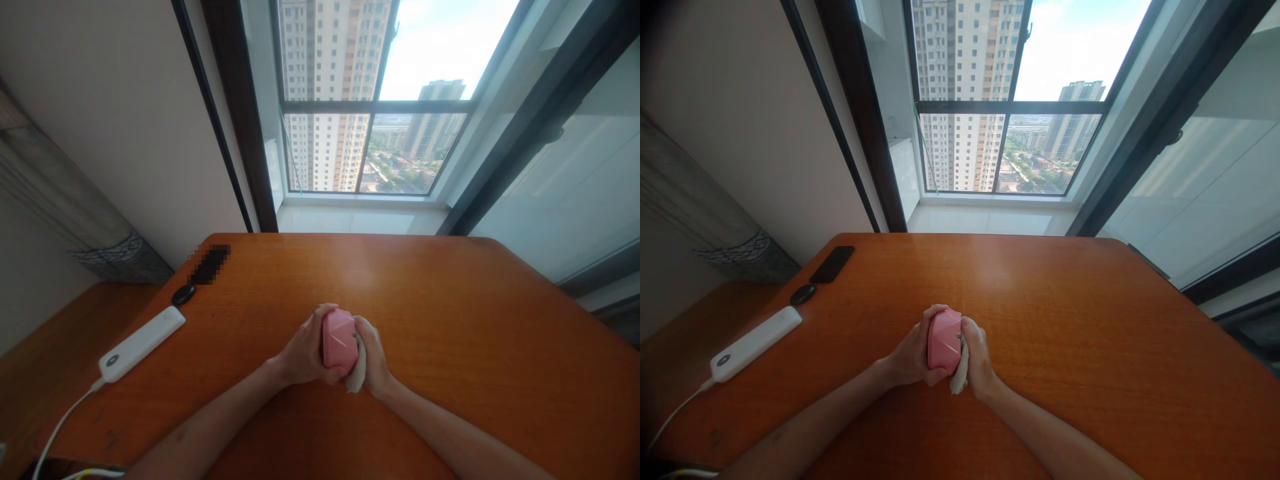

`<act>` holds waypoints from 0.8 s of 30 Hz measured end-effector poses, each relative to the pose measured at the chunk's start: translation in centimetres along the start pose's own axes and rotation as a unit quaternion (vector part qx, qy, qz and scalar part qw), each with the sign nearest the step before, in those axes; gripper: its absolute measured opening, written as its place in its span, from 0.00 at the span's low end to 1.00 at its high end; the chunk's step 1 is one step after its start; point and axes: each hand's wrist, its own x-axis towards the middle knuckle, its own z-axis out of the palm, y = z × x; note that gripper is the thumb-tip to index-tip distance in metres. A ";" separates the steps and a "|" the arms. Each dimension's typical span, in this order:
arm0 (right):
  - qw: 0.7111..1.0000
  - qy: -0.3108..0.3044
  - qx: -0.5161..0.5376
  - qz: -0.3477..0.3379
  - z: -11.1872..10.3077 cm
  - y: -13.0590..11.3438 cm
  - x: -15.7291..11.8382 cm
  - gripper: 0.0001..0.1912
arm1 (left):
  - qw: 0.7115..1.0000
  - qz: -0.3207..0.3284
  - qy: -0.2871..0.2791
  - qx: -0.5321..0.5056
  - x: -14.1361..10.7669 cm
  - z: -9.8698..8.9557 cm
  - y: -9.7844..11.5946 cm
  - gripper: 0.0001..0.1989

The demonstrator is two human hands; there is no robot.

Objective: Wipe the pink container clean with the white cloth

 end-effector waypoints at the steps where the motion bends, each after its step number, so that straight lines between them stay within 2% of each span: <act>1: 1.000 0.000 -0.003 0.001 0.0 -0.1 0.0 0.30 | 1.000 0.005 0.003 0.004 0.0 0.0 -0.1 0.59; 6: 1.000 -0.002 -0.005 0.011 0.3 -0.6 0.1 0.32 | 0.996 0.075 0.038 0.033 -0.1 0.2 -0.5 0.64; 11: 1.000 -0.004 -0.020 -0.009 0.2 -0.8 -0.1 0.33 | 1.000 0.025 0.015 0.002 0.0 0.0 0.1 0.58; 13: 0.999 -0.005 -0.029 -0.013 0.2 -0.8 -0.1 0.33 | 1.000 0.025 0.014 0.003 0.0 0.0 0.2 0.59; 18: 0.999 0.002 -0.040 -0.011 0.3 -0.8 -0.1 0.34 | 0.993 0.098 0.046 0.044 0.2 0.1 0.0 0.63; 24: 0.999 -0.005 -0.048 -0.020 0.2 -0.9 -0.3 0.35 | 0.999 0.046 0.020 0.013 0.1 0.0 0.1 0.60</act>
